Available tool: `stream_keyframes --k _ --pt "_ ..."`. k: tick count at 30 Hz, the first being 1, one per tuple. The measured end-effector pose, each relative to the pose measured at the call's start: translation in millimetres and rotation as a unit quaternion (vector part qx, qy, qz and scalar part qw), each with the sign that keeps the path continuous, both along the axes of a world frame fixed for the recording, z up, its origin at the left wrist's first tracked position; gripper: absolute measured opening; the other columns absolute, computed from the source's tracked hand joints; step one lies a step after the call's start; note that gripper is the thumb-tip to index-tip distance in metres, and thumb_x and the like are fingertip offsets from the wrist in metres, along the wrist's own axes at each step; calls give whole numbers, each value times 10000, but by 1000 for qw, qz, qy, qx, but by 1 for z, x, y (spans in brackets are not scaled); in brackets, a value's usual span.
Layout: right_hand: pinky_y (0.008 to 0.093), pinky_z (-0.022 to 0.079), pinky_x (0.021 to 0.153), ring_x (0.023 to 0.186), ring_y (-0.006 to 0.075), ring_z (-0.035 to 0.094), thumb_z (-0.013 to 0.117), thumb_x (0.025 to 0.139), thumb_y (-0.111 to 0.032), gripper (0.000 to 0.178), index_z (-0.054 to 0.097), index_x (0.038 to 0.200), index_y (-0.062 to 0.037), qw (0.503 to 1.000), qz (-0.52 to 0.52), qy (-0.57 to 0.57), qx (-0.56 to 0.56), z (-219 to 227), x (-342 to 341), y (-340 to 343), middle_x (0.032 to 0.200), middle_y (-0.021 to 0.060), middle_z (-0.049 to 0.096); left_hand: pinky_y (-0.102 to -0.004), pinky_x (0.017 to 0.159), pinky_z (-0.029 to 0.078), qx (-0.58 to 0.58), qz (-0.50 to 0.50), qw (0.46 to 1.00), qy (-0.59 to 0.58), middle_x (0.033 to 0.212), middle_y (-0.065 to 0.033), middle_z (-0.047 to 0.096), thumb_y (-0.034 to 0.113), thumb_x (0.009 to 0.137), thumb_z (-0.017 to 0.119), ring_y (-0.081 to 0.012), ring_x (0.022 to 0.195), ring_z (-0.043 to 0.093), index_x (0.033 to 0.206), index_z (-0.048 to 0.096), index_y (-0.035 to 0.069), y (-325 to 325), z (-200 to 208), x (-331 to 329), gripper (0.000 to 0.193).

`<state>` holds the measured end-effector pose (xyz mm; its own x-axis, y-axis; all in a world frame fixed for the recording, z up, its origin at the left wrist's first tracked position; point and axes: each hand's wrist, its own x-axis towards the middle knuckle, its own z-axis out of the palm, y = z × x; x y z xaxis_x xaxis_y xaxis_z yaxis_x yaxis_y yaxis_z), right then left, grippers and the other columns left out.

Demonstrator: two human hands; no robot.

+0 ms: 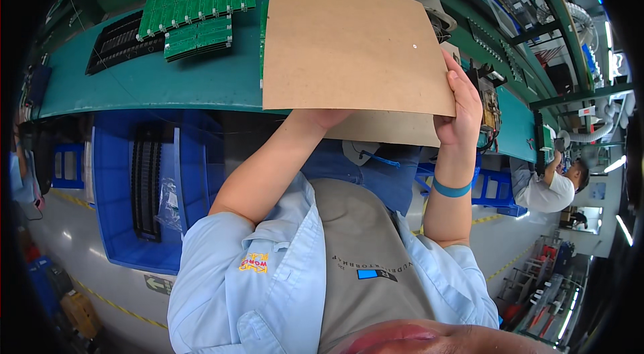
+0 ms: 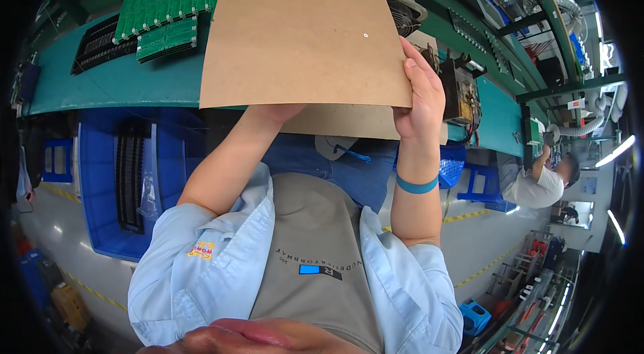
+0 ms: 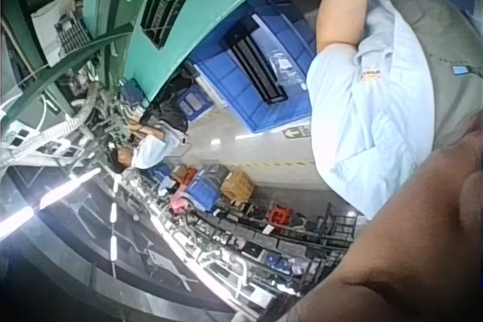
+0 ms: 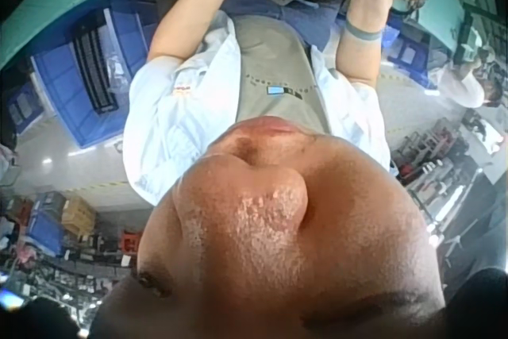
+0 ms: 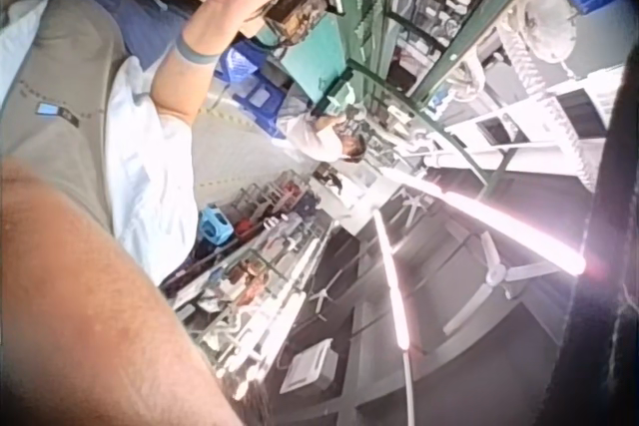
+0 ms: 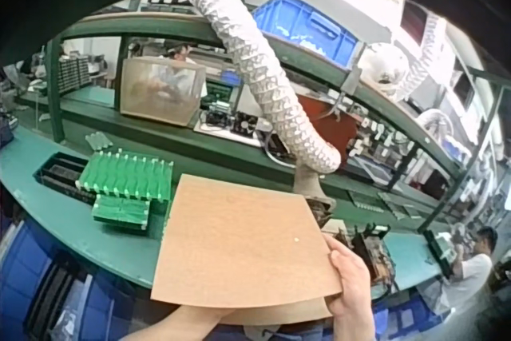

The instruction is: Solder small electronic components onto a printed circuit board using a soldering iron and solder wire.

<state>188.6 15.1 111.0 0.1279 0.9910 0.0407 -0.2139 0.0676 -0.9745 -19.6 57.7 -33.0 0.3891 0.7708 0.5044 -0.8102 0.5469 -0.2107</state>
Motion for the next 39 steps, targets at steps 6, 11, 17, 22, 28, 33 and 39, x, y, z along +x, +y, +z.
stream_keyframes --k 6,11,17,22,28,33,39 --pt "233 578 791 1009 210 714 511 1038 -78 421 538 1418 102 1000 3 -5 2 -3 1 -1 1294 234 667 -565 1106 487 4 12 1000 4 1483 -92 584 568 983 597 -328 1351 573 1501 514 174 -8 5 3 656" --pt "227 574 804 1020 212 711 517 1038 -80 423 537 1420 100 1000 4 -8 -2 -5 1 0 1300 232 665 -578 1096 494 -9 19 1000 11 1482 -102 583 566 982 599 -338 1344 579 1501 514 173 -10 3 3 656" --pt "230 561 841 1059 217 701 503 1038 -85 432 530 1429 96 1000 9 -16 -6 -2 -5 0 1328 230 653 -612 1091 484 -27 40 999 23 1491 -111 573 593 999 544 -362 1350 568 1517 496 183 -12 5 -1 662" --pt "233 550 864 1083 216 691 491 1035 -88 442 526 1439 86 999 5 -32 -19 1 -5 -3 1345 225 647 -635 1100 463 -71 73 992 80 1523 -117 539 629 1015 469 -381 1382 532 1540 468 193 -19 10 -3 682" --pt "231 539 875 1077 202 684 496 1023 -80 435 550 1425 77 999 6 -45 -31 7 -8 -4 1330 211 659 -642 1131 426 -111 45 993 19 1582 -114 468 669 1027 384 -389 1438 464 1578 411 213 -17 6 -7 716" --pt "222 537 859 1053 192 685 500 1014 -75 429 569 1410 74 997 1 -66 -28 0 -7 -4 1314 207 668 -602 1158 420 -62 118 986 97 1596 -91 447 656 1034 396 -361 1452 452 1588 382 248 -25 19 -14 688" --pt "210 541 829 1014 178 691 504 1004 -71 426 585 1398 71 996 13 -89 -25 0 -4 -5 1292 205 680 -584 1166 419 -77 72 994 30 1612 -82 424 676 1031 374 -343 1464 441 1597 359 273 -35 15 -17 695"
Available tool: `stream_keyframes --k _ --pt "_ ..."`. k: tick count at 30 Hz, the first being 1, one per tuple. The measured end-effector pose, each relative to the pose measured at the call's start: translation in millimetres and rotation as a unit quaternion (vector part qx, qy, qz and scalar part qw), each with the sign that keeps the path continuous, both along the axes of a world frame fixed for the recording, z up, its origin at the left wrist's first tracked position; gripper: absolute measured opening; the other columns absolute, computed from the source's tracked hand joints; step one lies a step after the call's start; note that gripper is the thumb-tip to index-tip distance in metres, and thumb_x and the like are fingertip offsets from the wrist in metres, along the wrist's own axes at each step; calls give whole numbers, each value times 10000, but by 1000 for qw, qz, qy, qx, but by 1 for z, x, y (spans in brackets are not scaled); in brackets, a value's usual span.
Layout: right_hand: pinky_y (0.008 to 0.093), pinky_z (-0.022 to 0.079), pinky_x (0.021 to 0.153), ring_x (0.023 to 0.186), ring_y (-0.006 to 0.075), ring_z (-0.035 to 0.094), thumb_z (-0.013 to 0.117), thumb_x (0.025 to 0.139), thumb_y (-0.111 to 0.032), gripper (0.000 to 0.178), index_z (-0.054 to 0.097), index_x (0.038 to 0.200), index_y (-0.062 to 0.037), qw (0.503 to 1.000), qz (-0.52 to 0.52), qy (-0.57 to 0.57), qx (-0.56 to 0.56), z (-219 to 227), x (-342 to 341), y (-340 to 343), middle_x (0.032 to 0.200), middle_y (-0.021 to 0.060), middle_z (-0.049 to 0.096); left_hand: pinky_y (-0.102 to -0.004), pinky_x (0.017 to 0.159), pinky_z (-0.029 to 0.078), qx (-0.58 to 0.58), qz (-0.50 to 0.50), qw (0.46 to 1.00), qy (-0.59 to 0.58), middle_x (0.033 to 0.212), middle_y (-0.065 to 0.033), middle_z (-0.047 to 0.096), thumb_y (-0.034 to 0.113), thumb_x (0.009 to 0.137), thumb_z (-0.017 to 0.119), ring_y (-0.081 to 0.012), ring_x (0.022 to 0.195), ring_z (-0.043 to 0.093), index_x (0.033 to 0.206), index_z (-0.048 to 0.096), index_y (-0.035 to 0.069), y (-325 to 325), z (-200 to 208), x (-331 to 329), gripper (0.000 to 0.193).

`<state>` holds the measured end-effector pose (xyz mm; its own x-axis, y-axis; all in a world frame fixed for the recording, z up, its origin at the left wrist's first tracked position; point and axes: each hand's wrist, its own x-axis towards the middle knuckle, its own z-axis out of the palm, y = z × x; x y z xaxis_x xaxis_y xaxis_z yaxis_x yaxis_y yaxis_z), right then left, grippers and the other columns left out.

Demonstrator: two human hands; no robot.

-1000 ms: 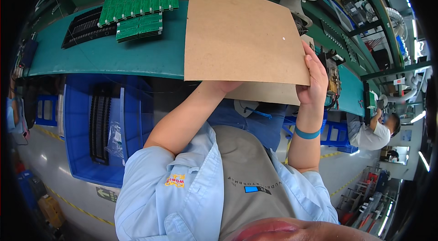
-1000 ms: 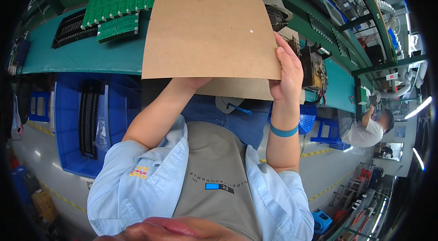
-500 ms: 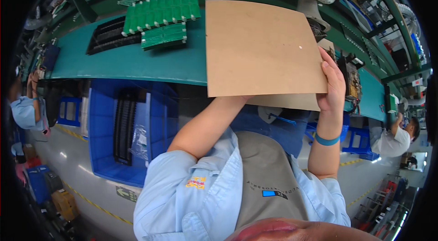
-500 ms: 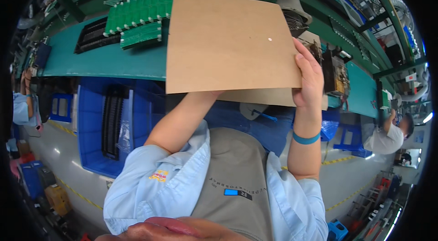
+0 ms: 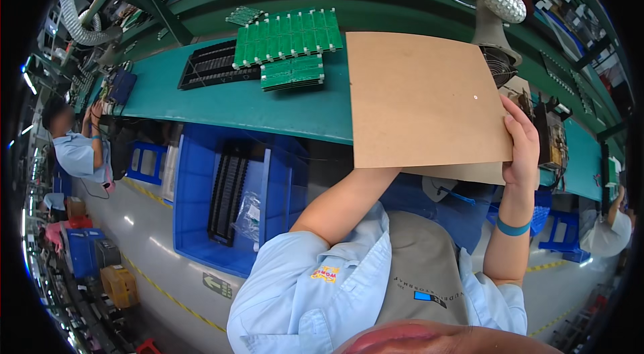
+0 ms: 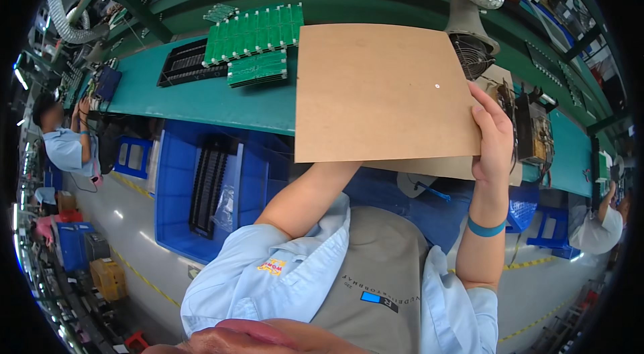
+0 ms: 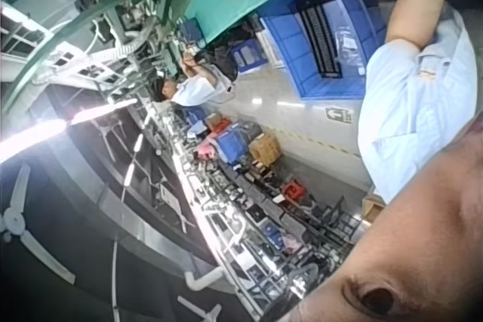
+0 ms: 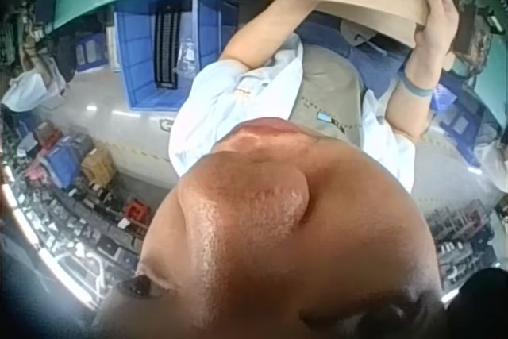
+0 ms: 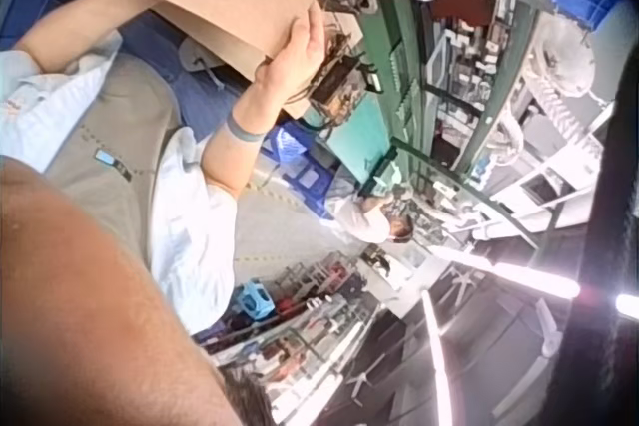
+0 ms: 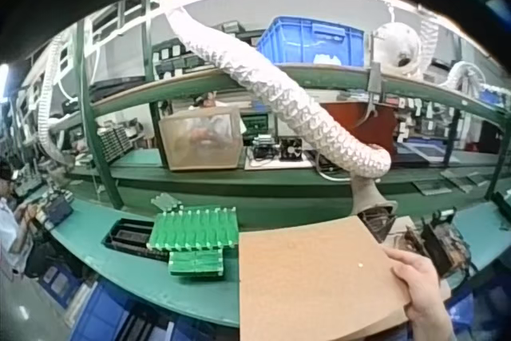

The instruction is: Solder small electronic components onto a printed circuit board using a soldering iron and solder wire.

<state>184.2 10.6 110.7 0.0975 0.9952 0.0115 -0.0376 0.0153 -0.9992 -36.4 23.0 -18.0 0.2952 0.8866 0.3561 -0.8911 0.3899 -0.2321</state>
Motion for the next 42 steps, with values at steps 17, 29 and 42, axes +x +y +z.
stream_keyframes --k 17,29,42 --pt "165 458 653 750 79 575 539 1018 -93 357 644 1329 46 999 -6 -39 -26 -1 23 2 955 71 664 -564 1161 436 32 55 987 149 1602 -82 447 683 1032 351 -342 1438 479 1598 361 280 -3 -10 -5 695" --pt "302 478 750 839 217 569 639 910 -36 312 677 1219 -16 842 50 -462 274 25 -62 -21 977 82 598 -613 1170 403 -4 52 988 146 1603 -93 449 691 1027 338 -357 1439 474 1611 341 272 -17 10 -14 719" --pt "352 499 888 1014 313 599 579 864 23 379 628 1238 -20 835 90 -464 282 -1 -57 -6 1196 138 600 -580 1107 478 37 -130 991 0 1535 -144 530 569 1041 455 -350 1354 567 1580 411 143 -11 34 -6 689"
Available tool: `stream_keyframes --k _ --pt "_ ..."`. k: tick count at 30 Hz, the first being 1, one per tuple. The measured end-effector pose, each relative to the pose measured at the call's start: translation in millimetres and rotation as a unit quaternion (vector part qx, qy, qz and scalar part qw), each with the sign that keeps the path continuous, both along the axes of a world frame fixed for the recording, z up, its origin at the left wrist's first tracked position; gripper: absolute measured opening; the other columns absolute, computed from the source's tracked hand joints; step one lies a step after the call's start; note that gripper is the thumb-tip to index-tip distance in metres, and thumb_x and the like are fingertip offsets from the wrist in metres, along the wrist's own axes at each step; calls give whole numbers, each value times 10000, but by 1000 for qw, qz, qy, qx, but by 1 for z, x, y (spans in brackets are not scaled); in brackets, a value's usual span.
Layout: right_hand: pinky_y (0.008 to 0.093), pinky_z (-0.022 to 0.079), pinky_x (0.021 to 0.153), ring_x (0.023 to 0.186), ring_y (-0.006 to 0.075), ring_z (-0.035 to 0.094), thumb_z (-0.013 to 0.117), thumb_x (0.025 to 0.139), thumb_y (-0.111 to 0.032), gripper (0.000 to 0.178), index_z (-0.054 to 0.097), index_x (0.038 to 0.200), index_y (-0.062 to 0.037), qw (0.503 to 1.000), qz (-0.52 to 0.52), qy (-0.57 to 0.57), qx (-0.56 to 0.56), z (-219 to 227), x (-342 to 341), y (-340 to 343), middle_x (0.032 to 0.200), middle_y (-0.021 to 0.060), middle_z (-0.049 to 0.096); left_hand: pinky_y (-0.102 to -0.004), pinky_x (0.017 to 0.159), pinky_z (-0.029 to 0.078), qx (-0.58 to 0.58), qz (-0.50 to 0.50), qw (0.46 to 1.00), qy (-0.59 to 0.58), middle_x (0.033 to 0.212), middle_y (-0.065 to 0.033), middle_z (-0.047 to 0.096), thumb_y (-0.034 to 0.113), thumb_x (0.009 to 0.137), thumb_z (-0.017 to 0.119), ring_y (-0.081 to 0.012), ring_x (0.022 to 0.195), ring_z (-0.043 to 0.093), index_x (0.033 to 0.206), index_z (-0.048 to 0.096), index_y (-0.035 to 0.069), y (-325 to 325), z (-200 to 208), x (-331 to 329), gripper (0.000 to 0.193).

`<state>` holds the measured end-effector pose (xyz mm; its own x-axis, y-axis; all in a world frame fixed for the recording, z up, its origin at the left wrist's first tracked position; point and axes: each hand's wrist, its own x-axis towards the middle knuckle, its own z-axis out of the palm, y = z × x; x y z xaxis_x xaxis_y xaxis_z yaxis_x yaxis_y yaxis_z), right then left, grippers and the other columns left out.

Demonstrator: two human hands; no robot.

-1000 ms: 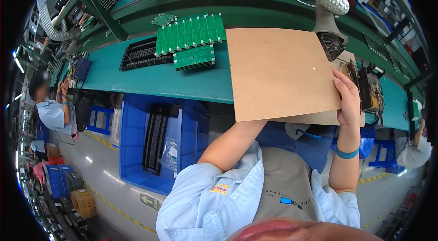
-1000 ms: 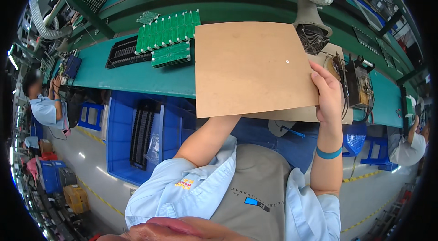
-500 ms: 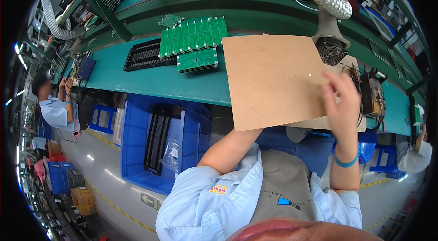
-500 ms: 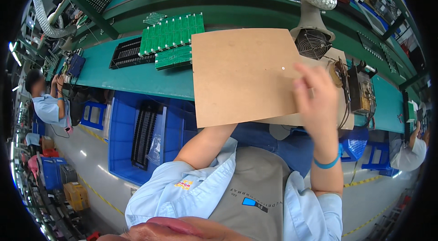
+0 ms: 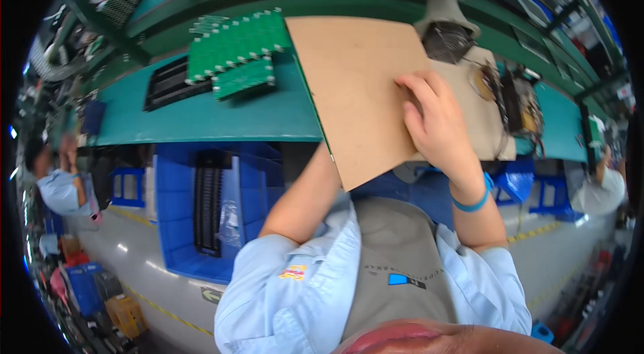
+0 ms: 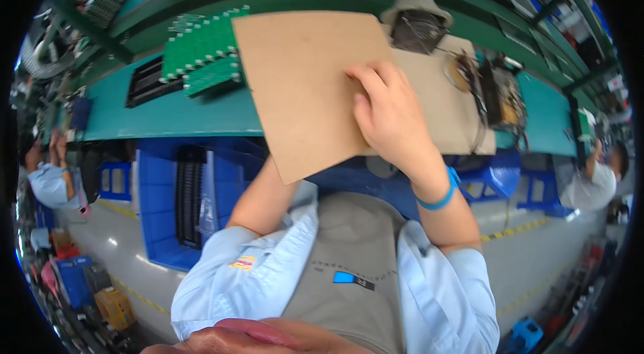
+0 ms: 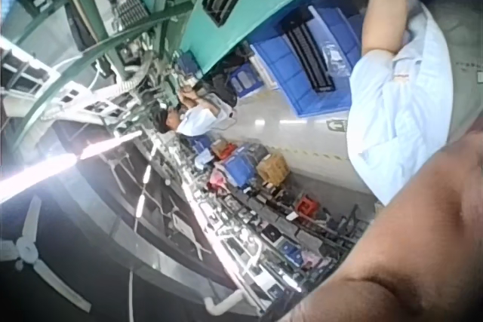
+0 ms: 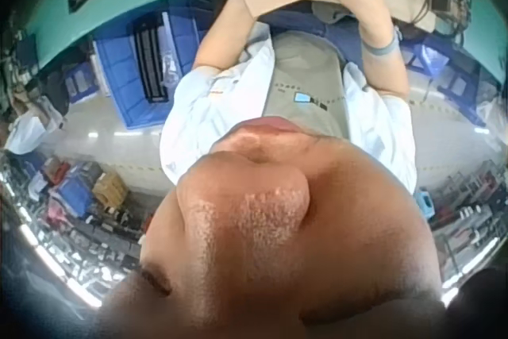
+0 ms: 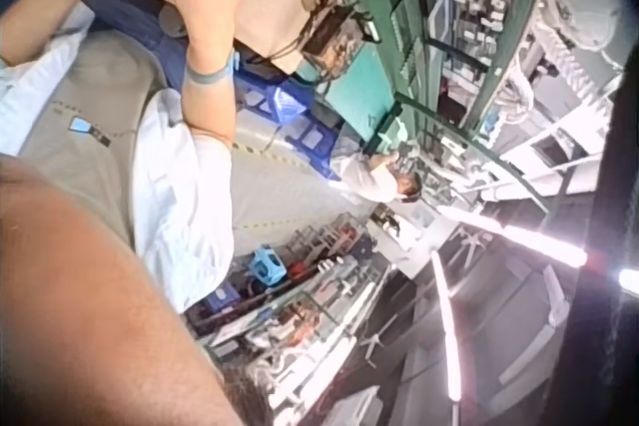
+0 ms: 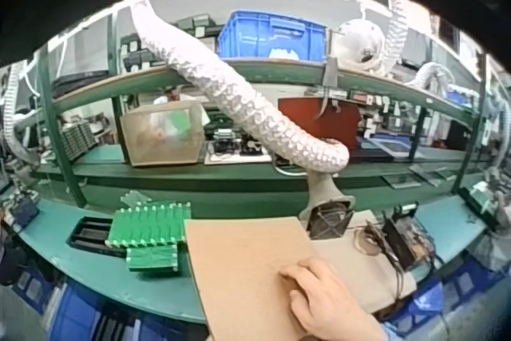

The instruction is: Solder small electronic components onto a printed circuit board using a soldering iron and solder wire.

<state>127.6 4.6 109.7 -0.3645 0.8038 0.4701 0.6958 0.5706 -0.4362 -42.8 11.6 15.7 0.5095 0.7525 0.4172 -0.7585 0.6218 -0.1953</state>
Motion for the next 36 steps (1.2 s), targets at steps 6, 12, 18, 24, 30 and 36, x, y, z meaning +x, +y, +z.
stream_keyframes --k 6,12,18,24,30,36 --pt "339 508 902 1090 272 605 565 866 70 433 611 1289 -12 995 2 103 -8 -11 12 2 1294 133 605 -426 979 558 91 149 882 438 1448 -188 572 207 951 722 -306 1282 594 1543 416 11 25 23 4 694" --pt "356 522 917 1134 278 616 591 915 29 389 605 1304 16 971 27 232 -52 -18 22 -4 1364 152 595 -435 1040 511 230 309 742 548 1489 -163 511 168 899 785 -317 1349 513 1534 434 16 27 60 21 742" --pt "355 535 948 1228 260 604 616 952 -7 488 527 1431 -7 876 64 446 -171 -58 42 -5 1439 143 573 -472 1071 482 359 356 571 647 1508 -214 449 202 891 798 -347 1349 501 1534 386 -44 33 78 32 802" --pt "388 539 1030 1312 274 579 642 964 -24 595 431 1520 -48 714 74 636 -285 -62 39 4 1507 135 530 -468 1101 458 396 343 514 679 1502 -220 442 201 882 796 -365 1348 504 1521 406 -51 32 90 38 789" --pt "410 516 1093 1338 279 563 643 976 -35 624 389 1545 -64 726 151 631 -228 -79 46 6 1539 142 493 -440 1118 446 438 343 412 722 1494 -226 453 234 882 787 -370 1343 513 1498 441 -54 32 95 44 763" --pt "402 535 1088 1310 275 592 622 999 -57 586 394 1539 -66 677 91 687 -246 -83 44 13 1503 149 530 -412 1120 446 474 339 347 735 1453 -239 506 301 896 770 -366 1315 544 1478 473 -60 47 87 54 746"
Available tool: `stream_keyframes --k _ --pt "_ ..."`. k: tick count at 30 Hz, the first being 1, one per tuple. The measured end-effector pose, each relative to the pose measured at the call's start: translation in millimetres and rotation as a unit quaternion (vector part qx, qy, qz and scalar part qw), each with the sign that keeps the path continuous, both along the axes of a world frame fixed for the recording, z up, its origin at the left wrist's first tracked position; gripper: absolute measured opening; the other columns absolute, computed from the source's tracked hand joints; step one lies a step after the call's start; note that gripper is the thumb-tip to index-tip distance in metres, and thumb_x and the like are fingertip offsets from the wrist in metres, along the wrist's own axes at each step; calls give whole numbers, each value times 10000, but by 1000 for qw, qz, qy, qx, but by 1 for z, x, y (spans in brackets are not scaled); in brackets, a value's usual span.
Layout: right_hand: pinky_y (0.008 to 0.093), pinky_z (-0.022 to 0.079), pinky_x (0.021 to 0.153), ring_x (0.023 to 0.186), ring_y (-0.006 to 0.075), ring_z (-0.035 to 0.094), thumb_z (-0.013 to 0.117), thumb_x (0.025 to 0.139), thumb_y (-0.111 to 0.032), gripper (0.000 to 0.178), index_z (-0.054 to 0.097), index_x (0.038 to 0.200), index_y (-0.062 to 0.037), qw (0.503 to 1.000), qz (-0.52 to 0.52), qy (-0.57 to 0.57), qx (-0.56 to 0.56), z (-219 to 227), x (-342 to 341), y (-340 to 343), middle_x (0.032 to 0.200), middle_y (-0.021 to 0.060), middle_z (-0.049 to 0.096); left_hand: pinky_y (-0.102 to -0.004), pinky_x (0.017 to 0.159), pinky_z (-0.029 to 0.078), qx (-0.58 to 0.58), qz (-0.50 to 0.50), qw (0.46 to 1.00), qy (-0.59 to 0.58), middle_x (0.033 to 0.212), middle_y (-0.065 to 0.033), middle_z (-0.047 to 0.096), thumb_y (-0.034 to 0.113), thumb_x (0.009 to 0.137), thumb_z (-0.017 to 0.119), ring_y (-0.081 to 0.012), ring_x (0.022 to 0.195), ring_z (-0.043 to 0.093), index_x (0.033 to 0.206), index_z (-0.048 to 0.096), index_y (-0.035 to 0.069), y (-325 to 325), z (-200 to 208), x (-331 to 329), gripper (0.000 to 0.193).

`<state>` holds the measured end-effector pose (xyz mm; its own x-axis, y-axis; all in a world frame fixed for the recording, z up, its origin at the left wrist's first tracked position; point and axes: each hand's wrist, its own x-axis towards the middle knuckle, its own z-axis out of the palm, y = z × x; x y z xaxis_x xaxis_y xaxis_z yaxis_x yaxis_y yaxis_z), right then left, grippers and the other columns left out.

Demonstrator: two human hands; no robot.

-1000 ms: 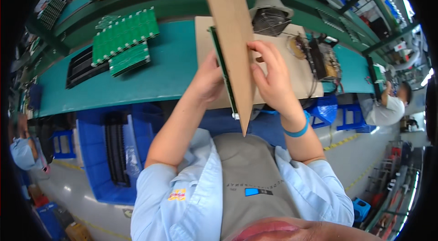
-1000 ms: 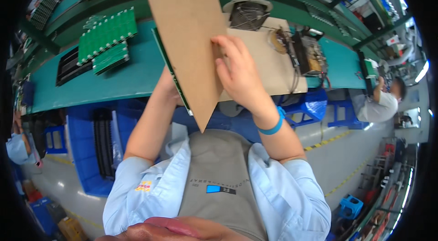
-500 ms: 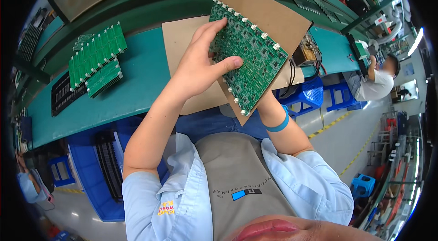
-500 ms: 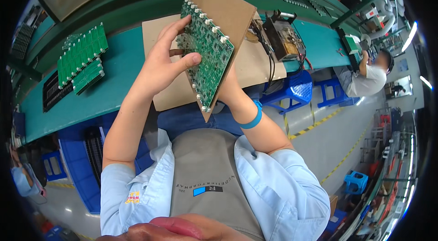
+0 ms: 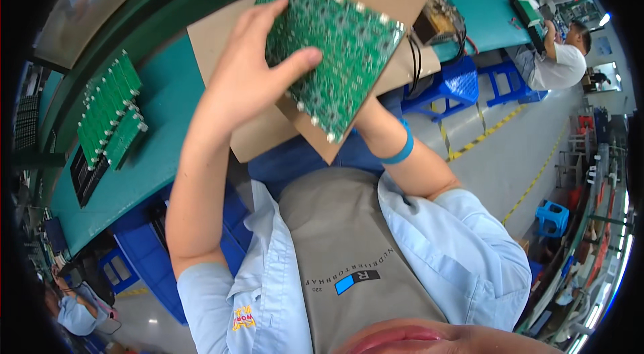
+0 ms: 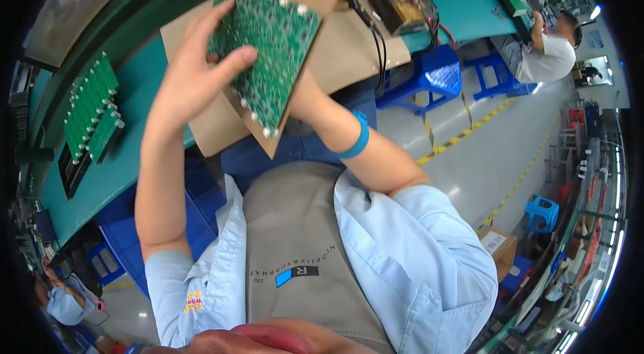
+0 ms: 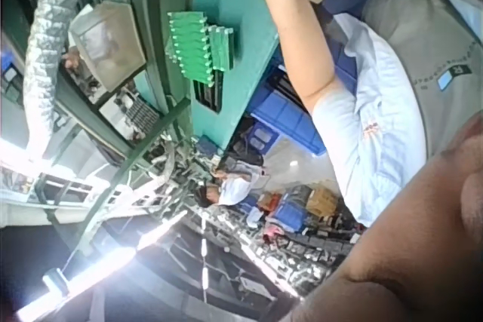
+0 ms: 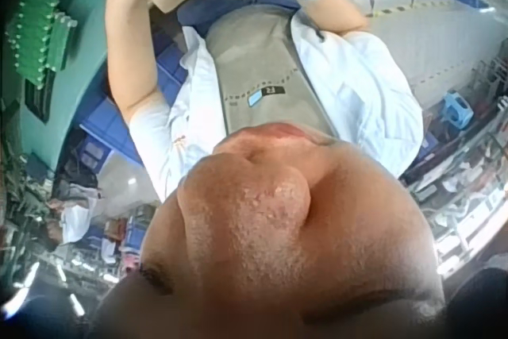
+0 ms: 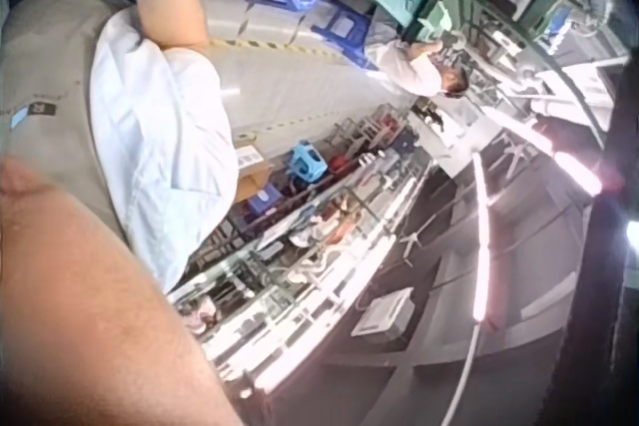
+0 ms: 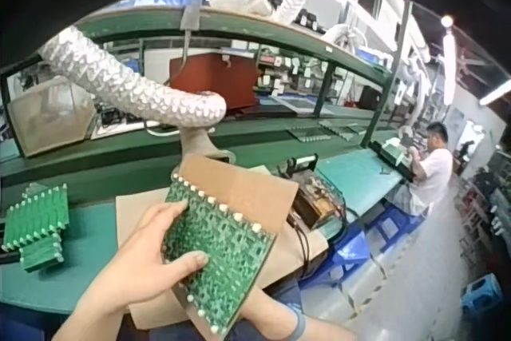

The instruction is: Solder small electronic components onto a printed circuit board using a soldering iron and solder wire.

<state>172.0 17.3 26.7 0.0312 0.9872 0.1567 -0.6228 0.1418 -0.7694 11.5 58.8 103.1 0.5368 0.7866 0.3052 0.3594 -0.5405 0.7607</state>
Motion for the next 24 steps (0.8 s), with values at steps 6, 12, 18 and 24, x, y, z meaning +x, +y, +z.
stream_keyframes --k 6,12,18,24 --pt "362 600 976 1189 264 671 658 973 -42 543 462 1479 -34 997 35 -46 51 -34 23 7 1375 148 633 -375 1033 487 53 19 993 100 1427 -205 561 397 945 722 -321 1248 589 1469 505 -31 7 15 18 710" --pt "356 618 935 1154 254 688 661 969 -34 534 470 1468 -23 939 -114 -232 226 -27 7 3 1333 147 660 -404 1072 459 78 20 979 186 1444 -199 549 374 961 690 -336 1264 577 1509 451 -20 12 8 13 716" --pt "353 622 922 1142 242 690 668 961 -27 531 484 1459 -22 983 31 -119 135 -30 -7 -13 1319 145 669 -459 1148 413 83 31 961 263 1461 -209 530 339 968 658 -378 1298 554 1551 386 -23 3 4 -10 738" --pt "344 619 923 1147 220 684 626 1000 -49 467 505 1450 -28 991 78 -45 95 -33 -34 -28 1333 135 663 -432 1072 477 95 74 952 280 1397 -240 580 469 934 697 -388 1262 580 1422 545 -71 -26 16 -23 743"
